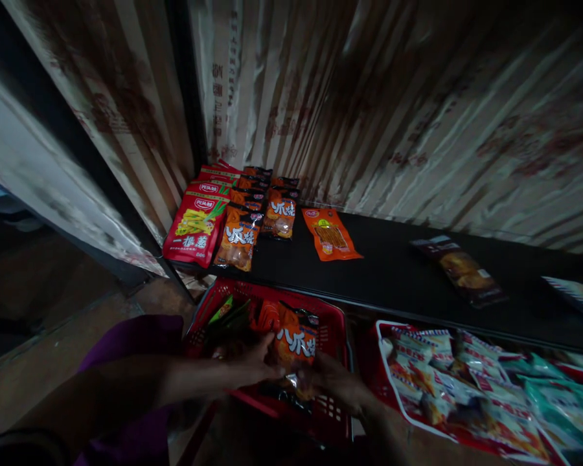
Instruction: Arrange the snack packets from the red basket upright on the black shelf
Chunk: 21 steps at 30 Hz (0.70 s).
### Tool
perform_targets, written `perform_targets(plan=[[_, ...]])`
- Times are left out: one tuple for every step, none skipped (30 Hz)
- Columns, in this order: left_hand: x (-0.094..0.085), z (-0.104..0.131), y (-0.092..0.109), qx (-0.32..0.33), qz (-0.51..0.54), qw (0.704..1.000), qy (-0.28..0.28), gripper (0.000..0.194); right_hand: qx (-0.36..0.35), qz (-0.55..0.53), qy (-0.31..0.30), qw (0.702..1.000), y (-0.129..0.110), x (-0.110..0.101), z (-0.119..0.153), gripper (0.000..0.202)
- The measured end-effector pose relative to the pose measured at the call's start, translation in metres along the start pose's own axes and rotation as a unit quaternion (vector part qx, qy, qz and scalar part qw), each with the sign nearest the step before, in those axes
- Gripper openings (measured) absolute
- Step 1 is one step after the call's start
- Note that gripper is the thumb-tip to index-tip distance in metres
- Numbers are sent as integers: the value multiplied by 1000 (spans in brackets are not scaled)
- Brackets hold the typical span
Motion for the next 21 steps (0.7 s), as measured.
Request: perform_targets(plan=[[0,4,5,23,-29,999,9,93,-7,0,-11,1000,-4,1,4,62],[1,8,11,50,-54,997,18,90,-18,0,-20,1000,-7,1,7,63],[1,12,18,79,-76,994,26,87,-30,-1,-29,999,-10,1,11,62],[2,16,25,110,-97,989,33,83,-44,-2,-33,998,-13,0,14,61],[3,19,32,135,-117,983,41,80,-57,-1,-34,998,-16,-2,17,59],[3,22,37,154,-137,977,50,78,-69,4,-33,997,-19,-3,19,58],[3,24,43,165,-155,972,63,76,-76,10,-33,997,-22,-5,21,57],[2,24,48,169,-171,967,78,75,-82,16,-33,996,-25,-6,22,57],[0,24,53,168,-185,964,94,73,-88,21,-33,995,-28,-7,22,57],[-2,23,58,166,-196,960,108,71,-97,23,-33,995,-32,-8,22,56],[-4,22,65,165,-202,958,119,68,-108,19,-28,994,-36,-9,21,55],[-7,20,72,168,-205,956,125,66,-121,12,-18,992,-40,-11,19,55],[-10,18,80,177,-204,954,130,65,-136,5,-5,991,-45,-13,18,55],[-12,15,89,192,-201,951,137,63,-152,-1,11,988,-50,-16,16,56],[-16,13,97,210,-197,945,153,62,-168,-4,28,985,-55,-18,14,56],[-19,10,105,224,-192,940,172,60,-183,-5,44,982,-61,-20,12,57],[-22,8,111,236,-188,935,186,59,-196,-2,55,979,-66,-21,10,56],[-25,5,117,246,-183,931,199,58,-206,2,63,977,-71,-22,9,56],[-27,3,121,253,-179,928,207,58,-216,8,70,974,-77,-23,7,54],[-29,1,124,260,-175,925,213,59,-225,14,75,971,-82,-22,5,53],[-31,-1,127,266,-169,924,219,59,-235,18,79,969,-87,-22,4,53]])
Point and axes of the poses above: each hand's wrist, its own z-axis away from the middle knuckle, its own x-axis out of the palm, y = z × x, the point moved 5 cm from there along -z, towards the middle knuckle, and after that the axes turned 13 degrees about -z, right-handed, at the moved point
